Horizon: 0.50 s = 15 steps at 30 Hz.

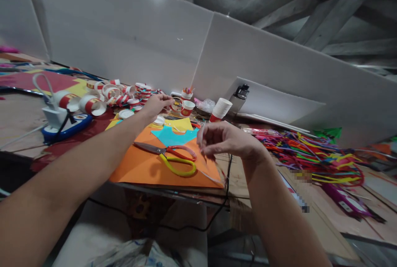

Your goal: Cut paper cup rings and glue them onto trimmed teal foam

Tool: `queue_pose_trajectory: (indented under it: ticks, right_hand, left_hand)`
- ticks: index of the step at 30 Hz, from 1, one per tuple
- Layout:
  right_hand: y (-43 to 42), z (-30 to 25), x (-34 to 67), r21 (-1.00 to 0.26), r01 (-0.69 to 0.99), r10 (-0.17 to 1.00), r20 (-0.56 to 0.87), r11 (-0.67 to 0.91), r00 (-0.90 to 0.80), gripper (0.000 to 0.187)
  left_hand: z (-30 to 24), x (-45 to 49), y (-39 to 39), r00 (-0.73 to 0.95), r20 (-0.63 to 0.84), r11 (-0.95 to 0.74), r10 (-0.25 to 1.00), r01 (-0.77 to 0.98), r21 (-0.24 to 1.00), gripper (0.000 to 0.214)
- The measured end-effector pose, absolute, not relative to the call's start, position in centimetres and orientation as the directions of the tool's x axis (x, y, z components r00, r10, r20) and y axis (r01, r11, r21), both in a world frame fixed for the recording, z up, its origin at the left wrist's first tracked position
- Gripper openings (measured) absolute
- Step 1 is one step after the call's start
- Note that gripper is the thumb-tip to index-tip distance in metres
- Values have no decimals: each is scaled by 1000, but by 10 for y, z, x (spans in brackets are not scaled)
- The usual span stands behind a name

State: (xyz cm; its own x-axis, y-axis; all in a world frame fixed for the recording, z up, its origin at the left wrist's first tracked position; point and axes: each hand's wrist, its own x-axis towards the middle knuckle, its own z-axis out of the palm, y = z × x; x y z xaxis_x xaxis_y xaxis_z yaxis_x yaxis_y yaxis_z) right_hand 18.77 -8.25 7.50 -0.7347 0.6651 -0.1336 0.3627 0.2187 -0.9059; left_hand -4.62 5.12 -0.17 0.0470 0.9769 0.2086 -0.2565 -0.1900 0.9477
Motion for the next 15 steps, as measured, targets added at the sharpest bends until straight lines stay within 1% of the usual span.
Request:
queue_pose_trajectory:
  ticks: [1, 2, 3, 4, 5, 6, 7, 8, 10, 12, 15]
  right_hand:
    - [-86, 77, 185, -907, 379, 597, -203, 185, -776, 38]
    - [-85, 75, 181, -899, 398, 578, -230, 183, -783, 40]
    - [-81, 70, 176, -872, 439, 644, -210, 217, -736, 34]
    - [-73, 62, 170, -821, 501, 748, -145, 275, -648, 25]
    - [-62, 52, 163, -744, 576, 838, -41, 338, -545, 19]
    - [-50, 40, 157, -652, 659, 889, 51, 375, -455, 17]
    - [-37, 28, 151, -552, 738, 912, 115, 388, -393, 16]
    - [-24, 17, 145, -462, 801, 924, 146, 381, -355, 14]
    - [-2, -3, 135, -339, 863, 926, 180, 374, -331, 14]
    - [14, -18, 127, -321, 880, 935, 178, 349, -306, 14]
    - [29, -32, 117, -338, 878, 939, 169, 339, -298, 9]
  left_hand:
    - [-1, -46, 51, 41, 211, -193, 977, -261, 946, 25]
    - [-1, -46, 51, 34, 210, -194, 977, -261, 946, 26]
    - [0, -46, 50, 30, 207, -192, 978, -257, 947, 26]
    - [1, -46, 50, 27, 202, -189, 979, -251, 949, 26]
    - [1, -46, 50, 25, 197, -185, 980, -245, 952, 26]
    - [1, -46, 50, 27, 193, -181, 981, -240, 954, 26]
    - [1, -46, 50, 30, 189, -177, 981, -237, 955, 26]
    - [1, -46, 51, 35, 188, -175, 981, -237, 956, 26]
    - [-1, -46, 52, 46, 193, -177, 980, -240, 955, 27]
    - [-2, -46, 52, 55, 204, -185, 978, -241, 953, 27]
    - [-2, -45, 51, 62, 210, -190, 976, -237, 953, 27]
